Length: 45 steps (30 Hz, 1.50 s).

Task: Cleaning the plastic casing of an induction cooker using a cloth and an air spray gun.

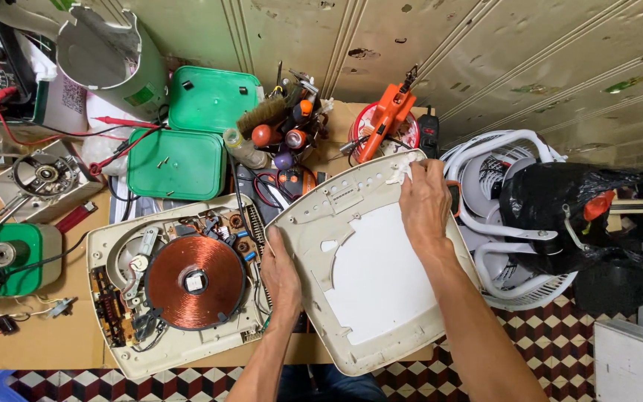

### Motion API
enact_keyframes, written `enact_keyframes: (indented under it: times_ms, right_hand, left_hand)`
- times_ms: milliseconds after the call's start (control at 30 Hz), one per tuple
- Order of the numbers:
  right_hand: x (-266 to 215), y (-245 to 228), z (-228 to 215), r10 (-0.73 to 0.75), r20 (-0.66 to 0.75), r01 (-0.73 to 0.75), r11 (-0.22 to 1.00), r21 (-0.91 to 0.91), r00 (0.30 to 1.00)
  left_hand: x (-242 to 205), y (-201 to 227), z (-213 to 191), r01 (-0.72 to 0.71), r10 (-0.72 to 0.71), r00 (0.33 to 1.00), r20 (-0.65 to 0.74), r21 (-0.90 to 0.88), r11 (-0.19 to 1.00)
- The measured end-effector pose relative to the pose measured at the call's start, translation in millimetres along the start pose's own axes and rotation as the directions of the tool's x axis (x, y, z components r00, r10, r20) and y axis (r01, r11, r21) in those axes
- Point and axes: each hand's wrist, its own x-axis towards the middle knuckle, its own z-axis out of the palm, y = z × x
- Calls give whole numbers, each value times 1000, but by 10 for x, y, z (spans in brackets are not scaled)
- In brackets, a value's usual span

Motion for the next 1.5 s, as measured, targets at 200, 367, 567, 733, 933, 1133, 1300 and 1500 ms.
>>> enact_keyframes:
  times_ms: [200, 367, 567, 733, 933, 1133, 1300, 1500]
  right_hand:
    - [-287, -308, 140, -13, 49, 15, 999, -38, 999]
    - [-283, -104, 146, 64, 80, -66, 997, 31, 995]
    - [-345, -131, 194, -25, 43, 27, 998, -50, 999]
    - [-168, 13, 15, -118, 68, 130, 969, -208, 991]
    - [76, 137, -84, -181, -107, 153, 961, -231, 978]
    - [-114, 9, 0, -113, -60, 98, 973, -209, 992]
    - [-205, 5, -126, 68, 76, -64, 997, -45, 995]
    - [-65, -242, -101, 216, -49, -211, 974, 84, 975]
  left_hand:
    - [152, -191, 102, 44, -45, 999, -19, -53, 998]
    - [142, -195, 85, -70, 68, 996, -57, -52, 996]
    - [135, -220, 129, -17, 15, 998, -53, -31, 999]
    - [108, -181, 100, -61, 61, 997, -47, -8, 998]
    - [53, -142, 88, -128, 128, 991, -32, 0, 992]
    - [13, -137, 95, -50, 49, 998, -42, -22, 998]
    - [-15, 11, 124, -61, 61, 998, 12, 15, 998]
    - [-30, 40, 138, -10, 10, 1000, 6, 5, 1000]
